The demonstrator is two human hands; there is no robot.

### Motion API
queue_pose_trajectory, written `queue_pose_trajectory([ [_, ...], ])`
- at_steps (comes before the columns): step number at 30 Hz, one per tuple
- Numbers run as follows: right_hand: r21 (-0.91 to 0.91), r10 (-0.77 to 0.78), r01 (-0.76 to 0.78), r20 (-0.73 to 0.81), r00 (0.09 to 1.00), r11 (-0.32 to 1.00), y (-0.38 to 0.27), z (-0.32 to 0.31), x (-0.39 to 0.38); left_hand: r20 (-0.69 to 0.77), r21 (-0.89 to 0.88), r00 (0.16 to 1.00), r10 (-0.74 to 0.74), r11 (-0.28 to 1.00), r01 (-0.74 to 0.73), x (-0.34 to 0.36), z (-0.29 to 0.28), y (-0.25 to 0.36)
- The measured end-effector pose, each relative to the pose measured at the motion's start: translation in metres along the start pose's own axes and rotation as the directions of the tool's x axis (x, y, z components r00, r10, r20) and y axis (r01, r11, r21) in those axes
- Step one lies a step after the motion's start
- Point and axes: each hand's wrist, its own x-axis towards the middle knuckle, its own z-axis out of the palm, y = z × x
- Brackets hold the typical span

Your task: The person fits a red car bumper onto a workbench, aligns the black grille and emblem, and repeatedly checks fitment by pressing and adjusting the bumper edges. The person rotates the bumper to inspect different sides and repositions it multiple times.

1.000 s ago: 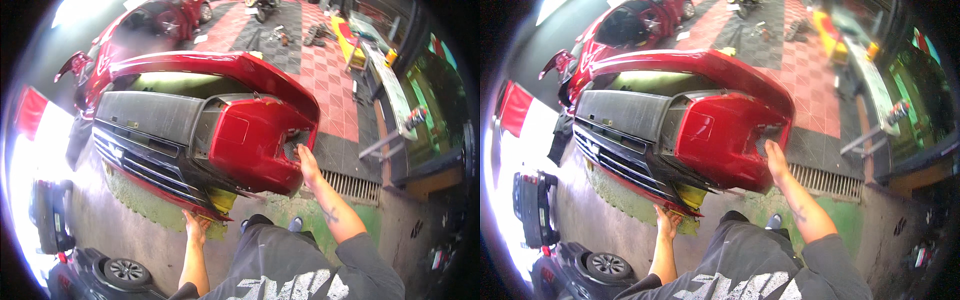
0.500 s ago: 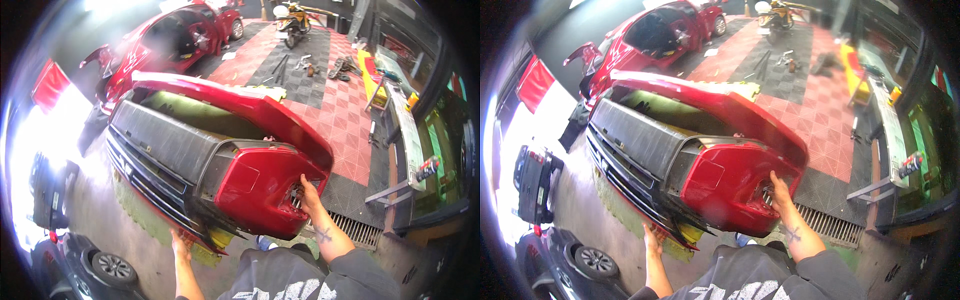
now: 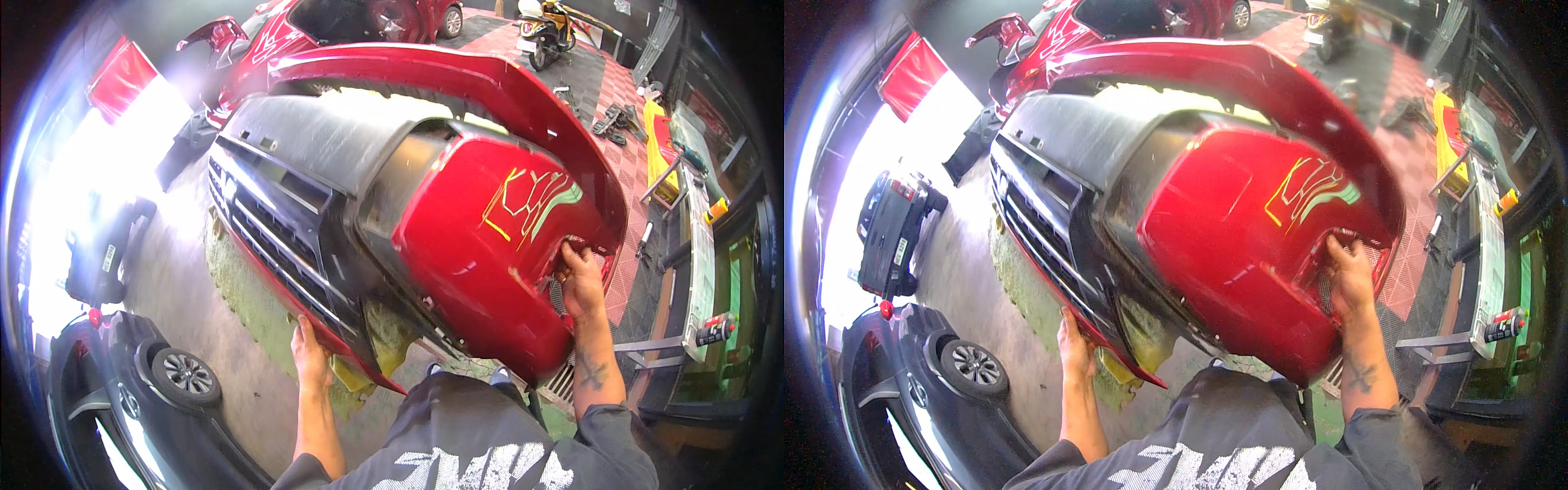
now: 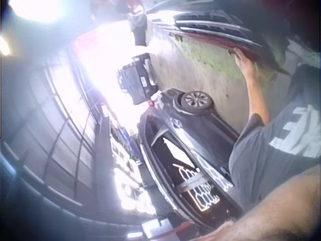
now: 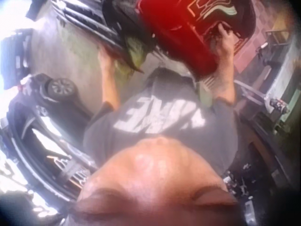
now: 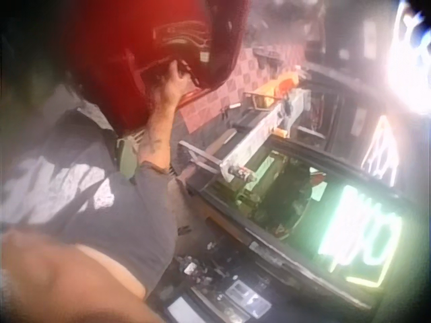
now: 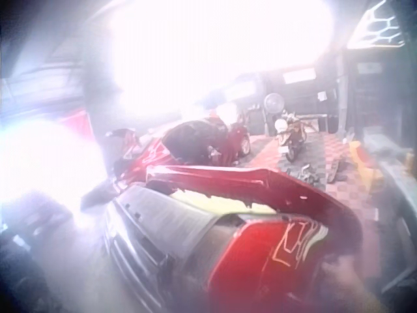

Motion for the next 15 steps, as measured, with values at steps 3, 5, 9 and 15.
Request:
queue_pose_trajectory([
  [3,0.065,0.072,-0.074,0.026,0.997,0.995,-0.03,0.016,-0.011,-0.007,-0.039,0.993,0.12,0.992,-0.12,0.004,-0.002,0.008],
  [5,0.107,0.076,-0.084,0.074,0.994,0.991,-0.039,0.017,-0.012,0.015,-0.11,0.984,0.18,0.978,-0.177,0.006,-0.001,0.022],
  [9,0.149,0.042,-0.058,0.108,0.993,0.987,-0.066,0.043,-0.025,-0.079,-0.271,0.984,0.161,0.946,-0.177,-0.013,0.014,0.038],
  [15,0.113,-0.125,0.105,0.194,0.973,0.988,-0.112,0.059,-0.005,-0.059,-0.396,0.988,0.141,0.905,-0.153,-0.009,0.028,0.041],
])
